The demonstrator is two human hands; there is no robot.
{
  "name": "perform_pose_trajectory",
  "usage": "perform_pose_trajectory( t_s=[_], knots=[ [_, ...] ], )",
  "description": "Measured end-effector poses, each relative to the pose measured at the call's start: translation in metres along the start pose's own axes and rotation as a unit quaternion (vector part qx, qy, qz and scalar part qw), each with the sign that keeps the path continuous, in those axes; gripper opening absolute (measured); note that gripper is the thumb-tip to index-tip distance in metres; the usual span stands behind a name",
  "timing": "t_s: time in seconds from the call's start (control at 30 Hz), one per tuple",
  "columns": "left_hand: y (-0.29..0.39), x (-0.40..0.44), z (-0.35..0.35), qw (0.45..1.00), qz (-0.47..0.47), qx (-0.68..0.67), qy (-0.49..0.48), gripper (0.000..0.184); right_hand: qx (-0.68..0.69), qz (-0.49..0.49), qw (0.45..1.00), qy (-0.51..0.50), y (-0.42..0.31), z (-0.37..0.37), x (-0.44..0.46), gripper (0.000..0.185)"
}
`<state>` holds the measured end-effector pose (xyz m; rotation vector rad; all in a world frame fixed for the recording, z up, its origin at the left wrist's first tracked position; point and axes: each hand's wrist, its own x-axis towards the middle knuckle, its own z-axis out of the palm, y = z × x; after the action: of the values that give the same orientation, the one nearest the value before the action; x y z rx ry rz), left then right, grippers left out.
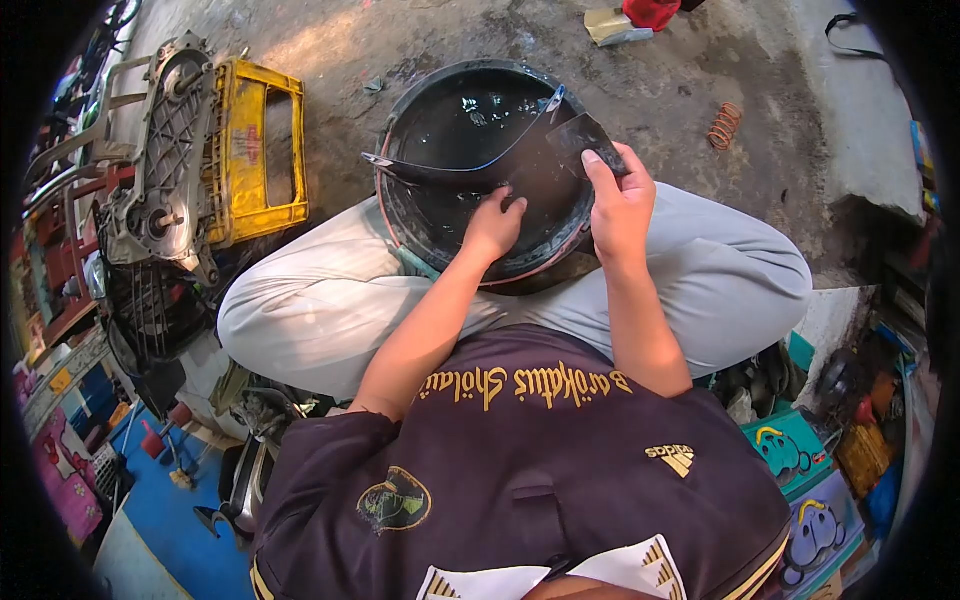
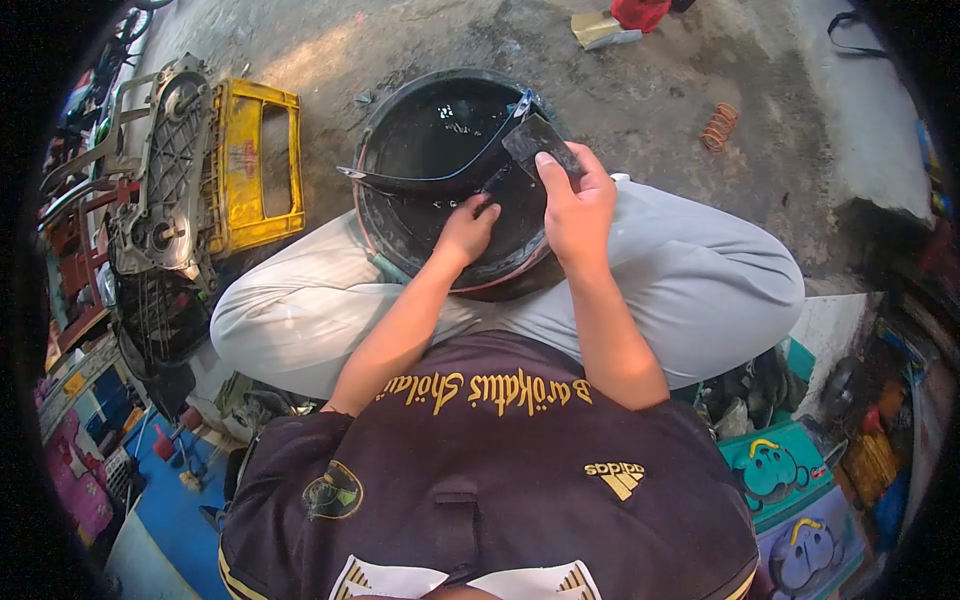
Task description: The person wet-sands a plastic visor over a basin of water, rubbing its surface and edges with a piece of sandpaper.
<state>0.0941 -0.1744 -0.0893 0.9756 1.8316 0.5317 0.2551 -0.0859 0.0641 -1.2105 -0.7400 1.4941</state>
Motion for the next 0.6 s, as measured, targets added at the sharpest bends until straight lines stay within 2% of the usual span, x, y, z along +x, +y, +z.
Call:
perform_pose_trajectory(
  t_s=[0.03,0.07,0.13,0.17,0.23,0.27,0.33,0.4,0.47,0.5,0.53,0.6],
  knots=[
    [0.000,0.001,0.005,0.997,0.023,0.068,0.024,0.058,0.000,0.000,1.000,0.000,0.000,0.000,0.000,0.019],
    [-0.003,0.005,0.005,0.997,0.022,0.069,0.023,0.058,0.000,-0.001,1.000,0.000,0.001,-0.001,0.000,0.020],
    [0.013,0.007,-0.007,0.996,-0.029,-0.014,-0.079,0.051,-0.002,0.001,1.000,0.002,0.003,-0.004,0.001,0.020],
    [0.022,0.005,-0.010,0.996,-0.028,-0.012,-0.080,0.051,-0.005,0.002,1.000,0.003,0.003,-0.007,0.003,0.020],
    [0.045,-0.005,-0.018,0.974,0.020,-0.220,-0.053,0.044,-0.002,-0.007,1.000,0.009,-0.002,-0.008,0.003,0.020],
    [0.057,-0.009,-0.025,0.974,0.018,-0.217,-0.056,0.044,0.000,-0.013,1.000,0.013,-0.002,-0.009,0.000,0.020],
    [0.079,-0.018,-0.040,0.935,0.039,-0.347,-0.067,0.043,0.006,-0.002,1.000,0.016,0.000,-0.010,0.000,0.020],
    [0.075,-0.024,-0.038,0.938,0.046,-0.340,-0.048,0.041,0.012,0.005,1.000,0.013,0.001,-0.009,0.001,0.019],
    [0.061,-0.030,-0.032,0.982,0.072,-0.173,-0.024,0.040,0.032,0.004,0.999,0.007,0.001,-0.008,0.000,0.018],
    [0.057,-0.028,-0.029,0.990,0.104,-0.095,0.000,0.043,0.033,0.004,0.999,0.007,0.001,-0.008,0.001,0.018],
    [0.052,-0.027,-0.027,0.990,0.104,-0.094,0.000,0.043,0.030,0.003,1.000,0.008,0.002,-0.008,0.002,0.018],
    [0.051,-0.027,-0.027,0.992,0.109,0.057,0.017,0.048,0.028,0.002,1.000,0.009,0.003,-0.007,0.002,0.018]
  ],
)
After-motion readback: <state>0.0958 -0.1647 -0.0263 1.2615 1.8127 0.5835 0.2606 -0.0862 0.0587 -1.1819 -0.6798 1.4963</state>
